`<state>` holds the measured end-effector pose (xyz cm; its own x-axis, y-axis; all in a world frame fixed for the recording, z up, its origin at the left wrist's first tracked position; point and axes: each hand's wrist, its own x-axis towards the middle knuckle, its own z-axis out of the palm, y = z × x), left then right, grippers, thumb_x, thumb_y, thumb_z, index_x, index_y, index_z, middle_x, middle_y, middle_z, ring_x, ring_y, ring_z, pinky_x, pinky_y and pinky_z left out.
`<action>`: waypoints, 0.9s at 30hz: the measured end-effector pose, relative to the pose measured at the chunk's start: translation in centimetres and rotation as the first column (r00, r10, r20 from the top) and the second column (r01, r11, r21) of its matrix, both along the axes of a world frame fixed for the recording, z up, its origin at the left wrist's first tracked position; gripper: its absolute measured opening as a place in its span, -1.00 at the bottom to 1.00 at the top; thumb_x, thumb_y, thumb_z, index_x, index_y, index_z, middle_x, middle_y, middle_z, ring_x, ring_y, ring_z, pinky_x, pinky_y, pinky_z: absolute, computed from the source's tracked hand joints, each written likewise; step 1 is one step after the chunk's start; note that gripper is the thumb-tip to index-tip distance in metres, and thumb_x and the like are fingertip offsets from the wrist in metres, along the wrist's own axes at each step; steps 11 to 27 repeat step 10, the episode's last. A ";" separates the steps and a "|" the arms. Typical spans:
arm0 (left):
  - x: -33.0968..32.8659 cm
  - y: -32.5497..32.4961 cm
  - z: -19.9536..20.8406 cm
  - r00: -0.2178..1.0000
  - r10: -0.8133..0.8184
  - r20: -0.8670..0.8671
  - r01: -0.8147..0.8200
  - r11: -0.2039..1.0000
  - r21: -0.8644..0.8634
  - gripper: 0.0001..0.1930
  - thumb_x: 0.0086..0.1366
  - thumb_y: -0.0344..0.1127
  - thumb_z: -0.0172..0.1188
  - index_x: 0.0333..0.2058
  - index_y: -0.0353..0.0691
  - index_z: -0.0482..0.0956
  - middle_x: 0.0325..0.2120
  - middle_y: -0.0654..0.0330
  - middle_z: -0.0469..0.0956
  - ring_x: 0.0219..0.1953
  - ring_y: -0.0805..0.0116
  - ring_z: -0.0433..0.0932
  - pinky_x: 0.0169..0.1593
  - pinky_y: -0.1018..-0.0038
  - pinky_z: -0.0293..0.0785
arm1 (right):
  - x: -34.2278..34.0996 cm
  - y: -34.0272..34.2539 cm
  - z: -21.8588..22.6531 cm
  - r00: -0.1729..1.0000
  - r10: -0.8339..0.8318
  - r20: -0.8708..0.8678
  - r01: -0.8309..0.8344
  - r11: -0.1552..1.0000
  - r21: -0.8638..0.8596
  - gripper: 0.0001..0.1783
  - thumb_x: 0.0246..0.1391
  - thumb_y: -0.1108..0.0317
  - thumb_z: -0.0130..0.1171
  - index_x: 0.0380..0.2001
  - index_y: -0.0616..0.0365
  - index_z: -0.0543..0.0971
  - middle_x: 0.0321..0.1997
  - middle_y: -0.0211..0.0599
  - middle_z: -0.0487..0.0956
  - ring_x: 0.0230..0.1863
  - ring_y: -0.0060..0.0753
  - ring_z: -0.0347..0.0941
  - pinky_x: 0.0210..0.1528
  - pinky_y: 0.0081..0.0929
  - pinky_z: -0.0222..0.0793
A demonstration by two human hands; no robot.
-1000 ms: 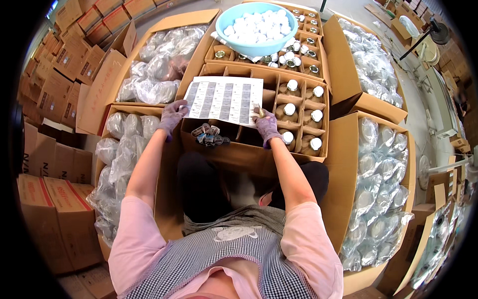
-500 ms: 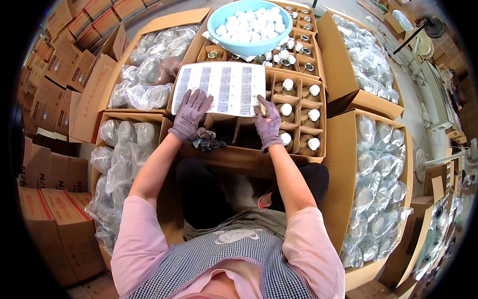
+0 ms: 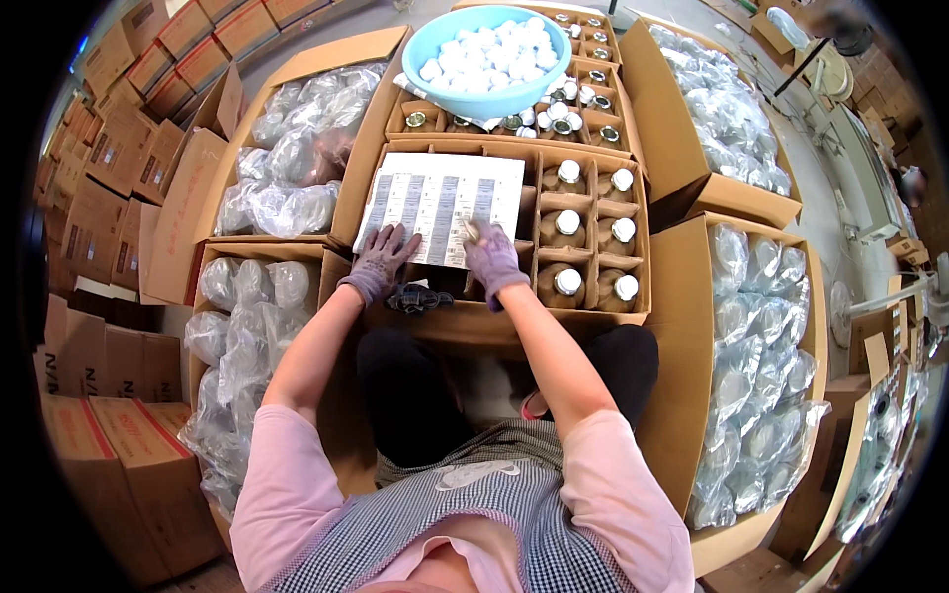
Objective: The person assembles cylindrical containers by removing plastic wrapping, peeling off labels, and attaching lids. They handle multiple containers, including pink and green ones, and place the finished items into a cardboard box.
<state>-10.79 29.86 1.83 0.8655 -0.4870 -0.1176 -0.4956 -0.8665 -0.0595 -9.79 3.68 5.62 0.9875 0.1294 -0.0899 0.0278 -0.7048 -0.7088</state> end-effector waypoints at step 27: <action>2.8 0.8 2.6 0.936 0.013 -0.351 -0.084 0.979 -0.188 -0.01 0.01 -0.39 0.29 0.43 0.00 0.00 0.40 -0.14 0.03 0.44 -0.16 -0.03 0.49 0.19 -0.14 | 7.5 4.0 2.4 0.993 0.027 -0.115 -0.056 0.964 -0.260 0.09 0.01 -0.17 0.26 0.47 -0.03 -0.01 0.57 -0.16 -0.09 0.54 -0.03 -0.13 0.53 -0.12 -0.21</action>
